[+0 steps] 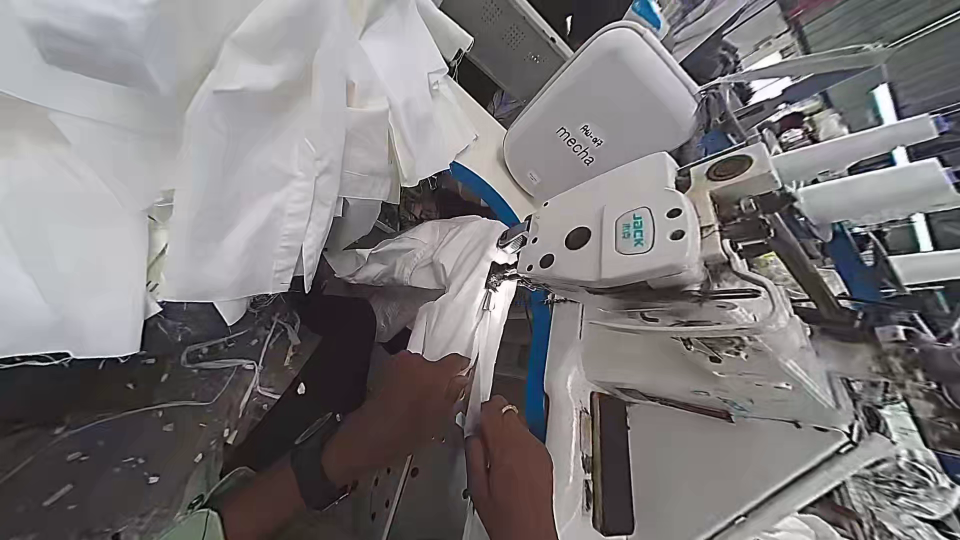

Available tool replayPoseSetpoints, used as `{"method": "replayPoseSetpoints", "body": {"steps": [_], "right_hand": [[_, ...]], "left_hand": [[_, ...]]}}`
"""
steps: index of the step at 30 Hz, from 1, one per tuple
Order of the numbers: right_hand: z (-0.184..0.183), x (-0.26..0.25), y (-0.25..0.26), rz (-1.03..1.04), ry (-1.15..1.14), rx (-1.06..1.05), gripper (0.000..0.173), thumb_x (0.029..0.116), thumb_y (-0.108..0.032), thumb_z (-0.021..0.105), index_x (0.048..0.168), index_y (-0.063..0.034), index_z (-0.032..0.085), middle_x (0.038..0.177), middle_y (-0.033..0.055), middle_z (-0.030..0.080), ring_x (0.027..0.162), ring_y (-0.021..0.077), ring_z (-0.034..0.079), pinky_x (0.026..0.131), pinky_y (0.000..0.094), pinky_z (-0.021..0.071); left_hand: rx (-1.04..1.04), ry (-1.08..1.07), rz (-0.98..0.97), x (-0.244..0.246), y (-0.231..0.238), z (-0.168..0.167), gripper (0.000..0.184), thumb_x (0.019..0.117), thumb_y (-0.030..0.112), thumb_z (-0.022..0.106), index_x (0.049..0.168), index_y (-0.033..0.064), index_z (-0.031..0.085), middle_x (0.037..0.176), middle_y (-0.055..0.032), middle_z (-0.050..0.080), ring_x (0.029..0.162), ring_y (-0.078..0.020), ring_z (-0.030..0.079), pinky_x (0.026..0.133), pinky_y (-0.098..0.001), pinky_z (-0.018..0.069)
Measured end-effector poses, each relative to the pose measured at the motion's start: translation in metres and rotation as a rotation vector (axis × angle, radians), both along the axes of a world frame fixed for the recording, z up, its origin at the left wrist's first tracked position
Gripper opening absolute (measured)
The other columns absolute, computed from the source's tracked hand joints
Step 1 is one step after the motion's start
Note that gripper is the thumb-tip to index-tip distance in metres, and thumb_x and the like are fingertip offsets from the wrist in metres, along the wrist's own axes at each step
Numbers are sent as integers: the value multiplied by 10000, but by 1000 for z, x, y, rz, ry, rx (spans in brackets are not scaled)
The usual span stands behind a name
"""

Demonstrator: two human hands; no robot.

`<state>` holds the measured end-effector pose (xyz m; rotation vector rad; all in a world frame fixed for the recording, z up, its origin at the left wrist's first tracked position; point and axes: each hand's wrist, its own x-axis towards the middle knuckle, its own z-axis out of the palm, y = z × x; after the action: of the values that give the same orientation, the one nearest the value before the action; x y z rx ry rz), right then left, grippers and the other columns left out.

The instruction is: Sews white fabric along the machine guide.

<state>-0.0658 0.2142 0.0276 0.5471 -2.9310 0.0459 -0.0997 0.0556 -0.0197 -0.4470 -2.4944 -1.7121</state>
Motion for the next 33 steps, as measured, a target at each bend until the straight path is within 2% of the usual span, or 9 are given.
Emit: {"method": "replayPoseSetpoints", "body": {"steps": [7,12,16,22,24,27,29,31,33], "right_hand": [[-6,-2,8,21,126,-181,212,794,-72,513,718,-27,705,813,119,690,759,214,679,633,296,533],[1,-5,4,-1,145,-278,238,831,-46,492,716,-29,700,815,101,693,787,166,680,672,244,534],[-7,-18,-3,17,222,-220,248,852,-124,496,727,-66,703,764,84,673,689,185,664,562,280,509],[-18,-5,25,-104,164,-217,246,855,-62,559,918,62,761,809,196,704,676,304,702,595,406,567],[-31,0,38,-148,83,-357,209,876,-46,593,941,64,758,834,185,715,726,269,707,674,377,582],[-44,4,51,-168,51,-577,195,903,-80,599,924,48,745,835,125,713,784,137,686,753,244,552],[-45,-1,50,-126,90,-657,203,915,-97,592,917,43,739,841,100,710,813,59,668,785,151,517],[-43,0,47,-99,101,-713,191,913,-89,601,908,47,735,840,90,707,818,19,660,796,116,510],[-34,4,43,-107,78,-768,174,892,-71,618,906,52,740,846,75,708,830,-13,652,809,98,504]], "left_hand": [[-44,184,94,8,6,-9,230,915,93,552,940,13,766,567,-101,604,487,-261,622,446,-416,467],[-175,406,363,-2,23,-20,227,875,155,568,776,84,759,645,-48,591,590,-215,602,514,-328,475],[-157,450,419,-24,37,-18,224,874,151,572,713,68,705,626,-54,563,590,-229,592,516,-340,462],[-361,144,550,-46,-11,-56,125,860,39,665,916,-43,740,951,-251,717,931,-479,695,759,-610,547],[-347,74,416,-32,-36,-52,78,827,19,676,845,-38,728,878,-229,722,892,-451,709,744,-598,556],[-240,-171,-211,-5,-61,0,234,920,99,532,725,-4,609,642,-142,562,635,-322,585,593,-509,424],[-136,-259,-361,-9,-64,16,231,955,179,541,869,2,661,731,-110,606,681,-248,590,631,-463,449],[-99,-287,-260,-10,-48,22,368,966,278,667,1192,-11,674,978,-154,698,864,-268,671,798,-475,545],[-98,-107,-21,4,-15,13,325,945,226,693,1145,-30,701,919,-170,703,797,-295,687,732,-476,562]]}}
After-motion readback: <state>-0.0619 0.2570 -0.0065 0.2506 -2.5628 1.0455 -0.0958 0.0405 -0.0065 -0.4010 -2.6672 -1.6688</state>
